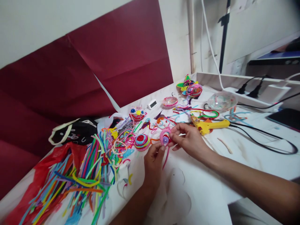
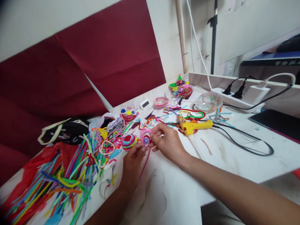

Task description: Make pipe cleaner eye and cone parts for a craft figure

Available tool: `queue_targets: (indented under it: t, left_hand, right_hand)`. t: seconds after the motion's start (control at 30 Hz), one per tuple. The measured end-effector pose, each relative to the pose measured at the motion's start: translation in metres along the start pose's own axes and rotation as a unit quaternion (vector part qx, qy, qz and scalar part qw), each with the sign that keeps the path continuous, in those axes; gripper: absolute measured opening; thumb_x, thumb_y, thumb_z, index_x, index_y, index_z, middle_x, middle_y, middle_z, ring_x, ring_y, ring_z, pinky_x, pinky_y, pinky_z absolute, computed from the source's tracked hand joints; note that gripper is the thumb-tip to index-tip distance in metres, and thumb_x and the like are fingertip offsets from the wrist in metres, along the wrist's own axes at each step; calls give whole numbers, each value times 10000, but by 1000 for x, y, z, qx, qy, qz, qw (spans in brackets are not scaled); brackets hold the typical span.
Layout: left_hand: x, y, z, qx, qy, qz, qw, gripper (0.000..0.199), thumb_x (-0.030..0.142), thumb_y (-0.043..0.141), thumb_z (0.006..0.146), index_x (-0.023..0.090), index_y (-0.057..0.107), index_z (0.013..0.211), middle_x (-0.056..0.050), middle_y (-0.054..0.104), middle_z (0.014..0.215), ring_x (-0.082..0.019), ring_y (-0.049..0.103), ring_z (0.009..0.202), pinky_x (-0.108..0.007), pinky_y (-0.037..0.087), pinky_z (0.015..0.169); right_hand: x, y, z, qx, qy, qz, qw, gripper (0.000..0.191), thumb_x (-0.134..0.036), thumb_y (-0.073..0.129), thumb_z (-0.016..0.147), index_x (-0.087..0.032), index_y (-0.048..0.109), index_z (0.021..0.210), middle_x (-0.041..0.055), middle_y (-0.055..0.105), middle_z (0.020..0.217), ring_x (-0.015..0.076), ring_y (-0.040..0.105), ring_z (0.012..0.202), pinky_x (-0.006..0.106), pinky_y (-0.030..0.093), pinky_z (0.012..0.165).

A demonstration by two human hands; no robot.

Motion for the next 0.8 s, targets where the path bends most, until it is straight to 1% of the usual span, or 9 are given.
queue_targets:
  t: [0.1,0.17,0.33,0.4,0.43,0.5,0.57,0.67,0.8]
  left_hand:
    - [-5,1,-1,-11,-23,-19,1000,184,350,573,817,175,602,868,55,475,571,-80,409,519,-192,316,487]
    - [-6,4,-1,-24,-33,-39,998,189,352,565,823,171,593,869,60,462,557,-73,378,496,-191,295,469]
    - [0,5,-2,-27,-19,-46,998,162,321,572,822,163,596,850,30,552,676,-74,464,584,-186,365,544]
    - [1,7,-3,-31,-20,-51,998,162,318,563,828,160,587,856,25,565,674,-81,503,595,-191,393,558]
    - [1,9,-3,-37,-23,-61,997,166,323,553,834,161,578,859,29,558,645,-82,506,566,-194,397,537]
    - [-2,12,-4,-47,-36,-83,995,175,341,540,839,168,559,863,51,512,568,-78,469,474,-192,372,460]
    - [-5,12,-4,-41,-41,-93,994,175,346,546,833,173,553,856,68,465,525,-67,414,423,-184,327,410]
    - [-7,8,-1,-23,-35,-91,995,162,331,559,825,171,562,847,67,462,524,-60,401,431,-177,319,413]
    - [-7,7,0,-19,-28,-91,995,149,318,550,833,170,560,831,66,475,528,-56,401,429,-175,321,414]
  right_hand:
    - [0,1,-1,6,2,2,1000,182,-248,659,719,-176,519,809,-38,587,666,161,689,576,230,573,460]
    - [-1,1,-2,9,1,2,1000,167,-242,648,729,-174,519,812,-35,591,665,157,689,578,226,574,464]
    - [-1,0,-5,19,6,1,1000,150,-200,633,730,-165,518,820,-28,591,670,158,689,582,234,582,479]
    - [-1,0,-6,20,7,3,1000,140,-186,622,732,-165,516,820,-32,588,671,158,689,580,235,581,475]
    - [0,0,-6,22,9,6,1000,134,-180,615,734,-166,514,822,-35,585,668,158,689,579,235,581,472]
    - [1,0,-6,24,13,13,1000,135,-166,606,730,-170,512,827,-44,579,662,157,688,576,233,576,458]
    - [3,0,-6,22,17,18,999,145,-152,609,714,-172,513,822,-54,569,643,157,683,565,227,563,427]
    - [7,1,-7,16,21,15,1000,140,-148,615,697,-171,521,798,-58,560,600,149,661,532,210,527,373]
    - [17,5,-12,-8,39,-5,999,110,-188,628,705,-167,529,748,-47,569,553,134,635,511,191,493,355]
Point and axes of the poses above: each hand's wrist, its own z-axis towards the middle knuckle, its own y-axis out of the palm, x = y × z, the point moved 10 cm from there along z, towards the middle knuckle
